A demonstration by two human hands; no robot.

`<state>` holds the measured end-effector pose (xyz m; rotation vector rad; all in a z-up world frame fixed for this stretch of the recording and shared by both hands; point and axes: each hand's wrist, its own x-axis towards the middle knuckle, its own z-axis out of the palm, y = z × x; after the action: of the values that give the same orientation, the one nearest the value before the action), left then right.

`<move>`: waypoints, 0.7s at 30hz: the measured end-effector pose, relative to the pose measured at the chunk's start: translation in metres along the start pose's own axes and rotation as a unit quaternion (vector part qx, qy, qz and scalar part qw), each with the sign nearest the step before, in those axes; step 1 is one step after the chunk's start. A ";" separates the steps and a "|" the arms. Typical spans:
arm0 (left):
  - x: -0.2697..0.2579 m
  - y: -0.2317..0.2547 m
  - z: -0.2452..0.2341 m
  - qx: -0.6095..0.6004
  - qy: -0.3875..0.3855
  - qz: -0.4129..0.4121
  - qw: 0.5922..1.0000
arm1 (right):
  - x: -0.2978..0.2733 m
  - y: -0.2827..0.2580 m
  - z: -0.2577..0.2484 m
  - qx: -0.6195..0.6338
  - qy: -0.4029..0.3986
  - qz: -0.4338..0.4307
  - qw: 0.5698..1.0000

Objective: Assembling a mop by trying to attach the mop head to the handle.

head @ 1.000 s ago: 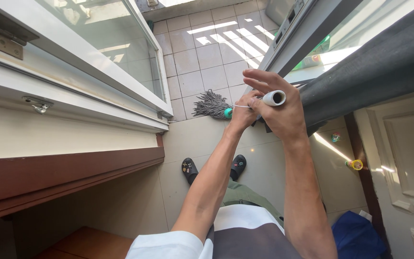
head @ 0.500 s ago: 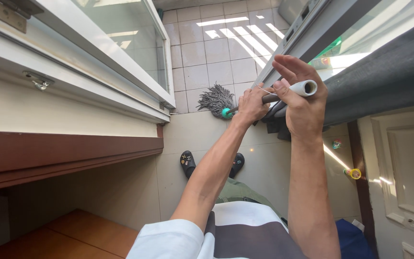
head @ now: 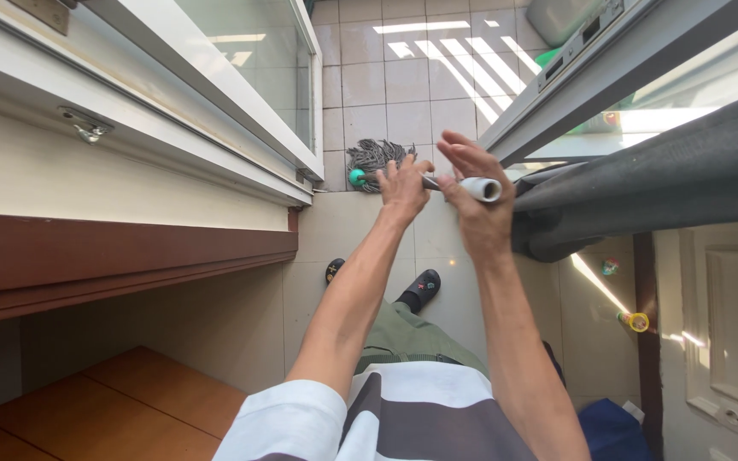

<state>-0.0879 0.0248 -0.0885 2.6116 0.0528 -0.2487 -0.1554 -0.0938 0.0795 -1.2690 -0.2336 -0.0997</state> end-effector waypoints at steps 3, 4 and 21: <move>0.004 -0.011 0.008 -0.006 0.048 0.022 0.999 | 0.005 -0.010 0.014 -0.026 0.003 0.002 1.000; 0.006 -0.011 0.005 -0.007 0.046 0.022 0.999 | 0.009 -0.010 0.015 -0.026 0.004 0.004 1.000; 0.130 -0.103 -0.027 0.071 0.024 -0.068 0.995 | 0.099 0.053 0.081 -0.173 -0.077 0.046 0.981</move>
<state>0.0353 0.1263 -0.1404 2.7588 0.2376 -0.2462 -0.0581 0.0040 0.0754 -1.6340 -0.2994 0.0409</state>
